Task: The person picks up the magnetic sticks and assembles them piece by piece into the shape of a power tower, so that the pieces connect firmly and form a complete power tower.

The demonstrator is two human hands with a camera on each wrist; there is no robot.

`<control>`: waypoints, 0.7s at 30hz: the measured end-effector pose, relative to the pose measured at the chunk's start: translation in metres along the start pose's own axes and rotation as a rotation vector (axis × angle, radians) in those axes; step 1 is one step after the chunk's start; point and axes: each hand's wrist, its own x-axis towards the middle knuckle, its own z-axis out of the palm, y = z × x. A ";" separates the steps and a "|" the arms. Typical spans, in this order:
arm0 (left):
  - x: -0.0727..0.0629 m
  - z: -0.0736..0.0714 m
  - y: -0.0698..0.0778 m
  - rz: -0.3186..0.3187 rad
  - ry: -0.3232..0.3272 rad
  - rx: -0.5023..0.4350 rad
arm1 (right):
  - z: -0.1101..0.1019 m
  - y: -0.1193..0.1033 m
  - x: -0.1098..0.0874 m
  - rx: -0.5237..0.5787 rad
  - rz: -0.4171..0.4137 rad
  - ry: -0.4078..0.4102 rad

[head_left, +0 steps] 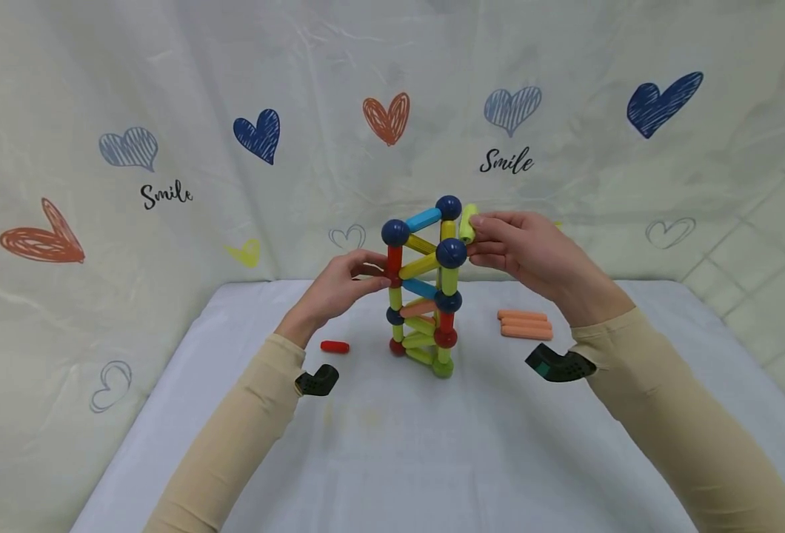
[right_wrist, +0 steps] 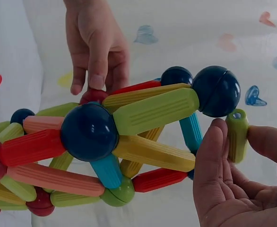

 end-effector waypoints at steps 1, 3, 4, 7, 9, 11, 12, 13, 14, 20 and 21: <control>0.000 0.000 0.000 0.000 0.000 0.000 | 0.001 -0.001 0.002 -0.006 0.006 -0.002; 0.000 0.000 -0.001 0.005 0.002 0.001 | 0.002 -0.001 0.006 -0.016 0.015 -0.004; 0.000 0.000 -0.001 0.007 0.002 0.003 | 0.003 -0.002 0.007 -0.019 0.020 -0.003; 0.000 0.000 -0.001 0.013 0.003 0.006 | 0.004 -0.001 0.010 -0.029 0.032 -0.003; 0.000 0.000 -0.001 0.016 0.001 0.006 | 0.004 -0.001 0.011 -0.030 0.040 -0.005; 0.000 0.000 -0.001 0.017 -0.001 0.008 | 0.004 0.000 0.012 -0.034 0.045 -0.008; 0.000 0.000 -0.001 0.017 -0.001 0.008 | 0.004 0.000 0.012 -0.033 0.048 -0.010; 0.000 0.000 -0.001 0.016 -0.002 0.008 | 0.004 0.000 0.013 -0.037 0.049 -0.014; 0.000 0.000 -0.001 0.015 -0.003 0.008 | 0.004 0.000 0.013 -0.043 0.049 -0.017; 0.000 0.000 -0.001 0.011 0.000 0.003 | 0.003 0.001 0.019 -0.094 0.025 0.042; 0.000 0.000 -0.001 0.010 0.001 0.003 | 0.002 0.001 0.021 -0.102 0.018 0.058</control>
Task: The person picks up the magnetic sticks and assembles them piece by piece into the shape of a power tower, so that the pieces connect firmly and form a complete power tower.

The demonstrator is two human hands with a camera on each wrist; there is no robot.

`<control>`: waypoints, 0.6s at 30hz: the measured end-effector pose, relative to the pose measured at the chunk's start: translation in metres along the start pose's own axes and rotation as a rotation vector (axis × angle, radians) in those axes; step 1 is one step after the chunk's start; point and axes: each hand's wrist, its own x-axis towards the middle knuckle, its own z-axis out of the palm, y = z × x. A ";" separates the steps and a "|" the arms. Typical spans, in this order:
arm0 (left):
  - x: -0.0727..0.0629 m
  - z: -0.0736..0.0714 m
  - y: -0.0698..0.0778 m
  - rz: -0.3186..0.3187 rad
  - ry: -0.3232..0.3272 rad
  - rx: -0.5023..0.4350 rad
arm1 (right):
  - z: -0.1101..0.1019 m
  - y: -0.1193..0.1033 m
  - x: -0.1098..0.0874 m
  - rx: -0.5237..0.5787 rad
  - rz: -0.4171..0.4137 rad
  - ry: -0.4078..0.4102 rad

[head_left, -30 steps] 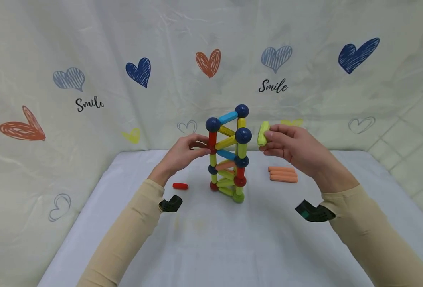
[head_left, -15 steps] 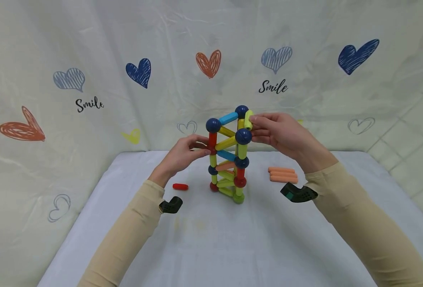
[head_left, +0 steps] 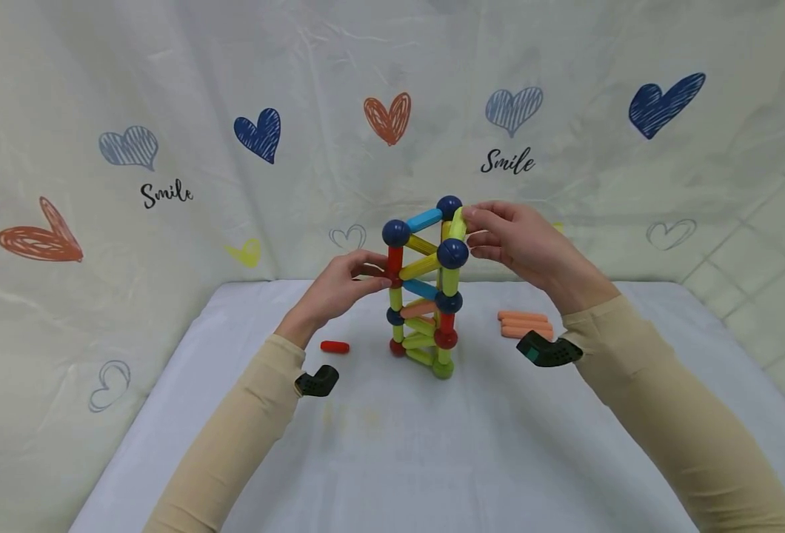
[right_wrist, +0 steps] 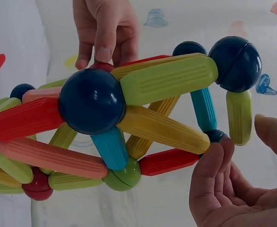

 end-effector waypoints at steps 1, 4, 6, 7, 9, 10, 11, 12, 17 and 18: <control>0.000 0.000 0.000 0.000 0.000 0.001 | -0.001 0.001 0.002 -0.009 -0.008 0.010; 0.001 0.000 -0.001 0.000 0.001 0.004 | -0.002 0.003 0.006 -0.030 -0.040 0.004; 0.001 0.001 -0.001 -0.001 0.004 0.007 | -0.003 0.003 0.008 -0.035 -0.062 -0.024; 0.001 0.001 -0.001 -0.001 0.004 0.008 | -0.003 0.004 0.009 -0.035 -0.071 -0.037; 0.001 0.001 -0.001 -0.002 0.004 0.008 | -0.003 0.004 0.011 -0.018 -0.079 -0.057; 0.001 0.001 -0.001 -0.004 0.004 0.006 | -0.003 0.004 0.012 -0.010 -0.080 -0.064; 0.001 0.000 -0.001 -0.007 0.003 0.005 | -0.003 0.004 0.012 -0.001 -0.081 -0.068; 0.000 0.000 -0.001 -0.009 0.003 0.004 | -0.003 0.004 0.013 0.007 -0.081 -0.070; 0.000 0.000 -0.001 -0.017 0.002 -0.001 | -0.001 0.005 0.016 0.030 -0.082 -0.058; 0.000 0.000 -0.001 -0.017 0.003 -0.001 | -0.001 0.005 0.017 0.030 -0.081 -0.052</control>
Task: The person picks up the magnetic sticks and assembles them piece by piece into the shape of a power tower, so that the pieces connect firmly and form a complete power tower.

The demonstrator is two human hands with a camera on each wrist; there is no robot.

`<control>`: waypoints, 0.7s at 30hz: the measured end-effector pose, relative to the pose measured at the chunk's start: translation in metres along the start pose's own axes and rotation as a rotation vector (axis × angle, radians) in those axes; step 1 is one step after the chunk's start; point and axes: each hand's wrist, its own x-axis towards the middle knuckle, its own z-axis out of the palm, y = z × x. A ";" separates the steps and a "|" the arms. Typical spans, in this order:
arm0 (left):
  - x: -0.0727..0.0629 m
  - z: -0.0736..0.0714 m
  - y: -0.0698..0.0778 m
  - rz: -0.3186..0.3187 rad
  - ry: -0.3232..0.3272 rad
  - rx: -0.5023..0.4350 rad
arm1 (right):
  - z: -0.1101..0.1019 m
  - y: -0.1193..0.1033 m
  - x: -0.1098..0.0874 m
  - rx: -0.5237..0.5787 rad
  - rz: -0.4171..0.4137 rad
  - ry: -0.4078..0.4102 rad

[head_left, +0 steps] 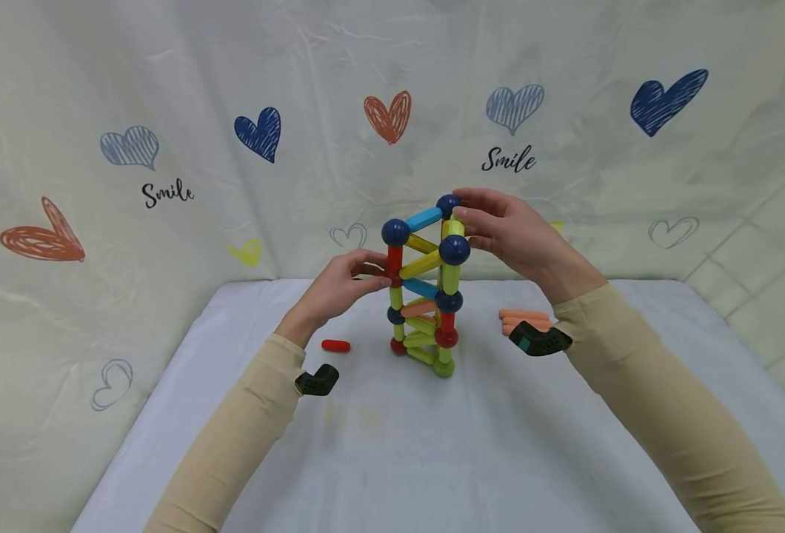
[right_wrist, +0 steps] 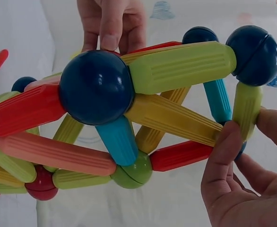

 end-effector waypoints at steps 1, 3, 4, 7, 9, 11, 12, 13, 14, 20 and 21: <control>0.000 0.000 0.000 0.000 0.000 0.001 | 0.000 0.000 0.001 -0.002 0.001 0.005; 0.000 0.000 0.000 0.000 0.000 0.003 | 0.001 0.001 0.003 -0.004 0.008 0.013; 0.000 0.000 0.000 -0.001 0.001 0.005 | 0.002 0.002 0.004 -0.006 0.012 0.014; 0.001 0.000 0.000 -0.004 0.001 0.005 | 0.003 0.002 0.005 -0.013 0.020 0.016; 0.001 0.000 0.000 -0.004 0.000 0.003 | 0.003 0.002 0.006 -0.020 0.025 0.021; 0.001 0.000 0.000 -0.004 0.001 0.001 | 0.003 0.001 0.006 -0.021 0.030 0.025; 0.000 0.000 0.000 -0.004 0.002 0.002 | 0.004 0.001 0.005 -0.019 0.031 0.028; 0.000 0.000 0.000 -0.003 0.002 0.002 | 0.004 0.001 0.004 -0.018 0.034 0.031; 0.000 0.000 0.000 -0.003 0.003 0.002 | 0.004 0.001 0.003 -0.012 0.039 0.036; 0.000 0.000 0.000 0.000 0.002 0.001 | 0.004 0.015 -0.020 -0.065 0.063 0.072; 0.000 0.000 0.000 0.002 0.001 0.001 | 0.004 0.021 -0.025 -0.107 0.069 0.068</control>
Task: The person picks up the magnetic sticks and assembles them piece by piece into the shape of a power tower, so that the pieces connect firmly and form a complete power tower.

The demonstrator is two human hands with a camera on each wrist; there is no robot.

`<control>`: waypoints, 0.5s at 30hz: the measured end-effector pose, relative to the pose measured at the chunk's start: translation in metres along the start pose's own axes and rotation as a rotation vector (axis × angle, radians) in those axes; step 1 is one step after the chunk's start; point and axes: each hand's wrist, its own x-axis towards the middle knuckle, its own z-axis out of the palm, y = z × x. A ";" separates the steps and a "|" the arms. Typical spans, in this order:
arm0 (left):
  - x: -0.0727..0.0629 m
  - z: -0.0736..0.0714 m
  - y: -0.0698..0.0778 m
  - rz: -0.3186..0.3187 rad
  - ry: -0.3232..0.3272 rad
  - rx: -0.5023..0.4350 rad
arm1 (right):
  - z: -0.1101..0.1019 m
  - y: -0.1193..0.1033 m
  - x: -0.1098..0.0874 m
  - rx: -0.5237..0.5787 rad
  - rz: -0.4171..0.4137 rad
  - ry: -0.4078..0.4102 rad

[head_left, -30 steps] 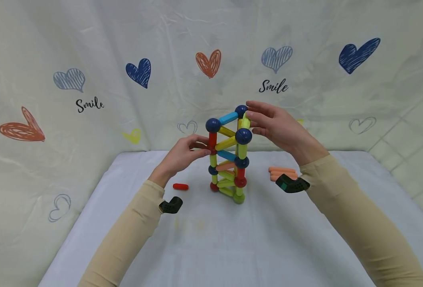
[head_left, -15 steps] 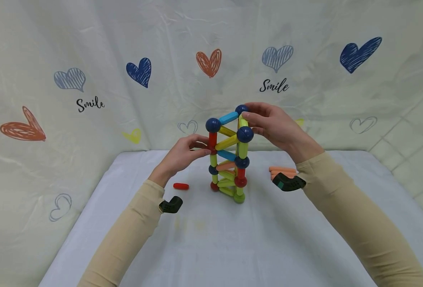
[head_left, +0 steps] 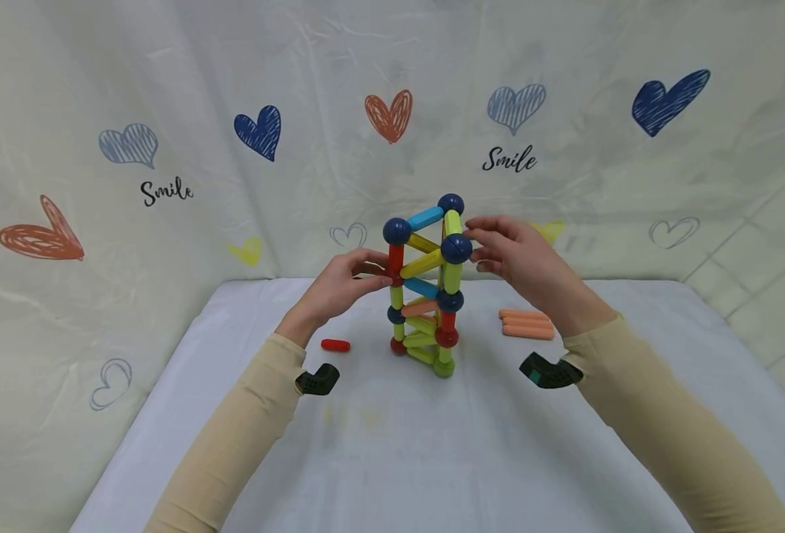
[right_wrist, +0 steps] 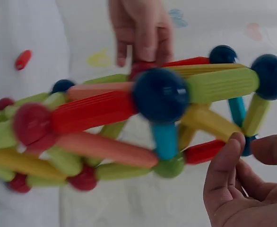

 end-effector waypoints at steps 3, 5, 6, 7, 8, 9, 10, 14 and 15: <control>0.000 0.000 0.000 0.006 -0.002 -0.001 | 0.000 0.024 -0.012 -0.182 0.003 -0.049; 0.000 0.001 -0.001 0.017 -0.015 -0.016 | 0.001 0.039 -0.019 -0.296 0.000 -0.094; 0.000 0.001 -0.001 0.023 -0.021 -0.024 | 0.003 0.046 -0.022 -0.341 -0.005 -0.111; 0.000 0.002 -0.001 0.029 -0.025 -0.032 | 0.005 0.051 -0.025 -0.381 -0.012 -0.122; 0.000 0.002 -0.002 0.034 -0.030 -0.041 | 0.007 0.056 -0.028 -0.412 -0.024 -0.125; 0.000 0.002 -0.001 0.039 -0.033 -0.047 | 0.010 0.059 -0.031 -0.434 -0.032 -0.115; 0.000 0.002 -0.001 0.044 -0.036 -0.053 | 0.012 0.062 -0.033 -0.455 -0.046 -0.091; 0.000 0.003 -0.001 0.041 -0.032 -0.050 | 0.022 0.063 -0.037 -0.528 -0.140 0.034; 0.000 0.003 -0.001 0.038 -0.033 -0.048 | 0.023 0.062 -0.037 -0.541 -0.164 0.057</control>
